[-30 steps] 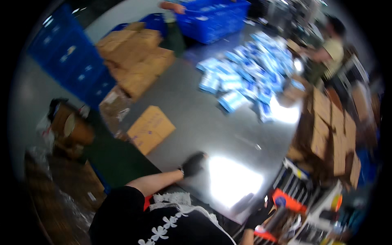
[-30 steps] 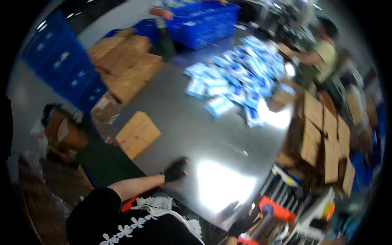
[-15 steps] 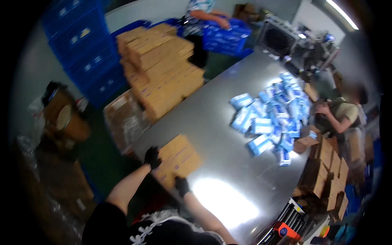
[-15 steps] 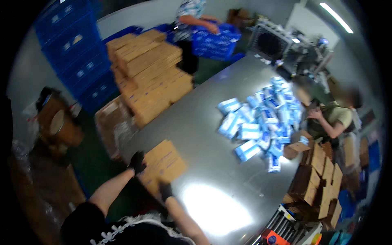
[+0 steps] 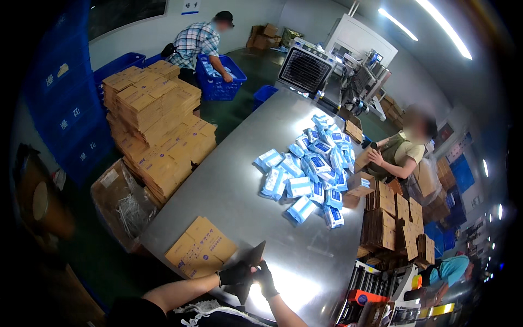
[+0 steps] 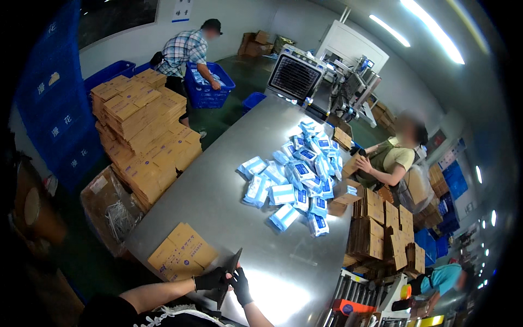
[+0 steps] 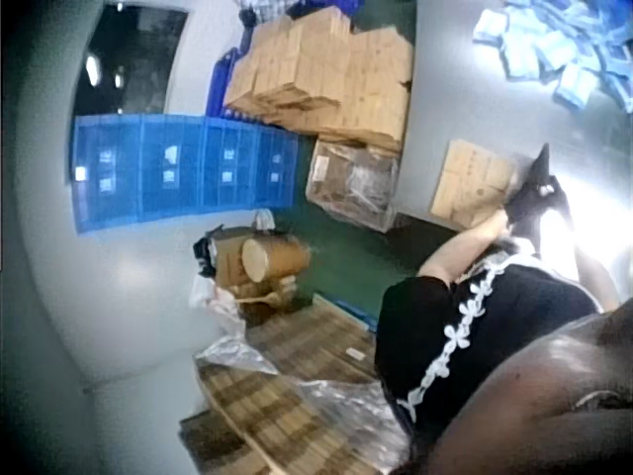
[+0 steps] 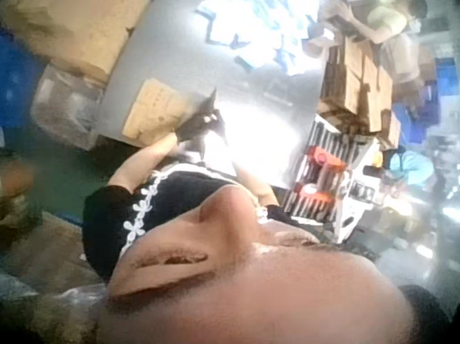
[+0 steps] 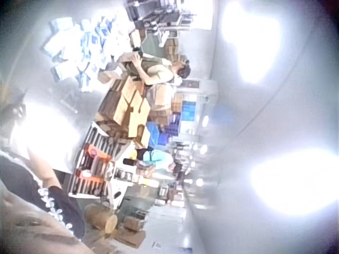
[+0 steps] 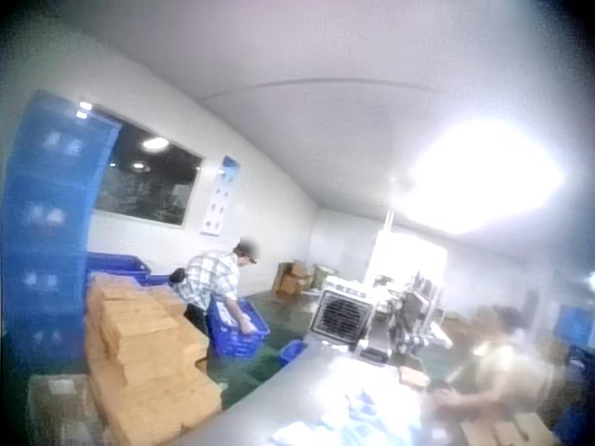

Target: The person places blue packs of wet wipes into cardboard boxes by hand and kemudian walks to a pallet to retrieve a stack of flat cardboard box templates.

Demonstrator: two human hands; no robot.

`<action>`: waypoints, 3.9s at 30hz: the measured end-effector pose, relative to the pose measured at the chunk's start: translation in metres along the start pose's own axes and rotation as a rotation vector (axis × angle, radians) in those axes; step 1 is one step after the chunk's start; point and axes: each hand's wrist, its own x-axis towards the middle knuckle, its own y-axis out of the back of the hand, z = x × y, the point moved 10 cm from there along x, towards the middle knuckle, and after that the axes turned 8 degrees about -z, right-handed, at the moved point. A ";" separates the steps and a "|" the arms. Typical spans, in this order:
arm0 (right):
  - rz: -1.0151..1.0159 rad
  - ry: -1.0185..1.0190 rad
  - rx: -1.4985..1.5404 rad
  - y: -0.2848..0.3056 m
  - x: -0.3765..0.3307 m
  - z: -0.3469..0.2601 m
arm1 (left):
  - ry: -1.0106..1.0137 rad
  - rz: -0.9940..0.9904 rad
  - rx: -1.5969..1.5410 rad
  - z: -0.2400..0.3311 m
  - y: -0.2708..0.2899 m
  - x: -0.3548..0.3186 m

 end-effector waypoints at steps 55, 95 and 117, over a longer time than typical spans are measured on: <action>0.689 -0.010 0.112 0.363 0.255 -0.046 | 0.452 0.493 0.107 -0.071 0.034 0.065; 0.286 0.441 -1.317 0.078 -0.098 -0.085 | 0.357 -0.057 -0.074 -0.135 -0.086 0.122; 0.263 0.064 -0.937 0.183 -0.117 -0.013 | 0.180 0.131 0.598 -0.052 -0.097 0.113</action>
